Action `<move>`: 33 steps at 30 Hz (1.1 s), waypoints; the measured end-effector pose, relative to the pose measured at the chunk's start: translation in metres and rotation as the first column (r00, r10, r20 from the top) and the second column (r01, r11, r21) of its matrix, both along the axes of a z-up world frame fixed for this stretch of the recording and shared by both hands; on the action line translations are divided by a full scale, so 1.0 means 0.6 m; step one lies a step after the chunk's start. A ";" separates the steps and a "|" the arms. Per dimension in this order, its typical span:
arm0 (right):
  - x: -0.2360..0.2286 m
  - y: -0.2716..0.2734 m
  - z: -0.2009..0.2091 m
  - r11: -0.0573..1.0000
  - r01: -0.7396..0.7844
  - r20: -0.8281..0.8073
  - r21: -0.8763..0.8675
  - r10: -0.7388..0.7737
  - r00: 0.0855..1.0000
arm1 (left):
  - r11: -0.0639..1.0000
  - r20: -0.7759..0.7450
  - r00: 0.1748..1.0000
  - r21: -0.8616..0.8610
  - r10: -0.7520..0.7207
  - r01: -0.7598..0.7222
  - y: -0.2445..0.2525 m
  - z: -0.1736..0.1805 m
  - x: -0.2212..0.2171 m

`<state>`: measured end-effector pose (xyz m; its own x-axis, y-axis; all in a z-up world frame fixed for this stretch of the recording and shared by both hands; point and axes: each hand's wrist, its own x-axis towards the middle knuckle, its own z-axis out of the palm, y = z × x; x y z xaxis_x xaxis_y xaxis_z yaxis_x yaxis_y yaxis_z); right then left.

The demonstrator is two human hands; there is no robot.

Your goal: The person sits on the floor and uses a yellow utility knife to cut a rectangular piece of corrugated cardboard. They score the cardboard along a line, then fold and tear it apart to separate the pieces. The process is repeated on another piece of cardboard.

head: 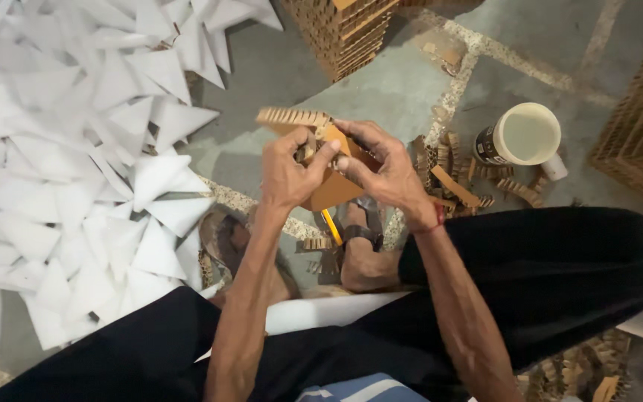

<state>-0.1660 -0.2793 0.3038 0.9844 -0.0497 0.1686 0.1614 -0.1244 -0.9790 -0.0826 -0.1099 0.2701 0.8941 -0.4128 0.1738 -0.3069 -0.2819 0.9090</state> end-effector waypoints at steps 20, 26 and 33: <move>0.008 -0.020 -0.054 0.876 0.425 -0.068 -0.228 -0.450 0.890 | 0.892 0.045 0.892 -0.024 -0.451 0.452 -0.017 0.032 -0.036; 0.016 -0.045 -0.082 0.863 0.500 -0.291 0.077 -0.460 0.839 | 0.849 -0.156 0.879 0.228 -0.451 0.476 -0.047 0.006 -0.052; -0.001 -0.053 -0.053 0.982 0.136 -0.301 0.127 -0.093 0.949 | 0.934 0.020 0.937 0.084 -0.350 0.347 0.000 0.064 -0.011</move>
<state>-0.1667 -0.3110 0.2720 0.9754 -0.1675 -0.1431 -0.1415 0.0211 -0.9897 -0.0895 -0.1100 0.3082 0.6857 -0.7108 0.1565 -0.4289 -0.2210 0.8759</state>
